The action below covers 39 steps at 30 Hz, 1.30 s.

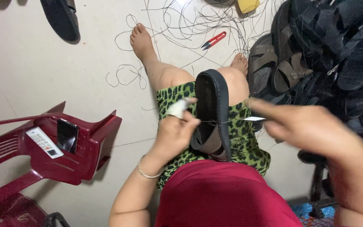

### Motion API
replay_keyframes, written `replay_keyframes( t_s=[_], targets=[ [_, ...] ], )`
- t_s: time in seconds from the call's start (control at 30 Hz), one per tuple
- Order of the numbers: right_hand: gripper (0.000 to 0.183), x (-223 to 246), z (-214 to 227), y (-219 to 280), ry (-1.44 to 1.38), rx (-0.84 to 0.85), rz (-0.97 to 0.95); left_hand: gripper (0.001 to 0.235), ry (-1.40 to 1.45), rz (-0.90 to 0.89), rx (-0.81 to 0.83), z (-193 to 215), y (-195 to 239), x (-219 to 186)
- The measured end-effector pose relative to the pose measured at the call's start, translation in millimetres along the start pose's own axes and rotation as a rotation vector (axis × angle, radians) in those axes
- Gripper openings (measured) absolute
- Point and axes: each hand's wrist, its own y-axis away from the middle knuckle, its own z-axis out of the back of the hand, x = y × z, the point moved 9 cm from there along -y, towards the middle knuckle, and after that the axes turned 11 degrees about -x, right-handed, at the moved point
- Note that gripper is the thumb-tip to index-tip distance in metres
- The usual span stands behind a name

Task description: The person sits on the floor and sews a black sandal using a needle and thread. They repeatedly push the needle through the sole and pull the thread to stitch the sandal, working on the sole area throughout the clip.

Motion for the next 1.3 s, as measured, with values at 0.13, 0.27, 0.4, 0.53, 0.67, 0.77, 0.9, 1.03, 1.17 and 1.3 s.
replay_keyframes(
  t_s=[0.13,0.27,0.4,0.53,0.67,0.77,0.9,1.03,1.17,1.3],
  targets=[
    [0.074,-62,-31,1,-0.199,-0.128,0.187,0.036,0.153,0.016,-0.082,32,4,18],
    [0.029,13,-48,-3,-0.895,-0.280,0.537,0.035,0.132,-0.227,-0.377,58,1,-2],
    [0.030,47,-32,26,-1.283,-0.197,0.883,0.046,-0.072,-0.304,-0.533,85,-2,-35],
    [0.023,49,-12,59,-0.995,-0.222,0.926,0.037,-0.086,-0.319,-0.535,89,7,-17],
    [0.031,33,-19,29,-0.607,-0.629,0.560,0.028,0.071,-0.293,-0.482,64,9,-19],
    [0.009,42,-26,23,-0.941,-0.573,0.623,0.023,0.085,-0.336,-0.419,50,10,-29],
    [0.006,67,-19,39,-1.211,-0.317,0.857,0.019,0.029,-0.393,-0.332,38,13,-37],
    [0.019,73,-47,40,-0.270,-0.233,0.763,0.018,0.132,-0.308,-0.243,14,14,-18],
    [0.032,63,-17,27,0.117,-0.921,0.596,0.018,0.106,-0.329,-0.135,-10,16,-8],
    [0.024,20,-55,-40,-0.452,-1.036,0.582,0.013,0.001,-0.256,-0.109,-6,19,7]
  ],
)
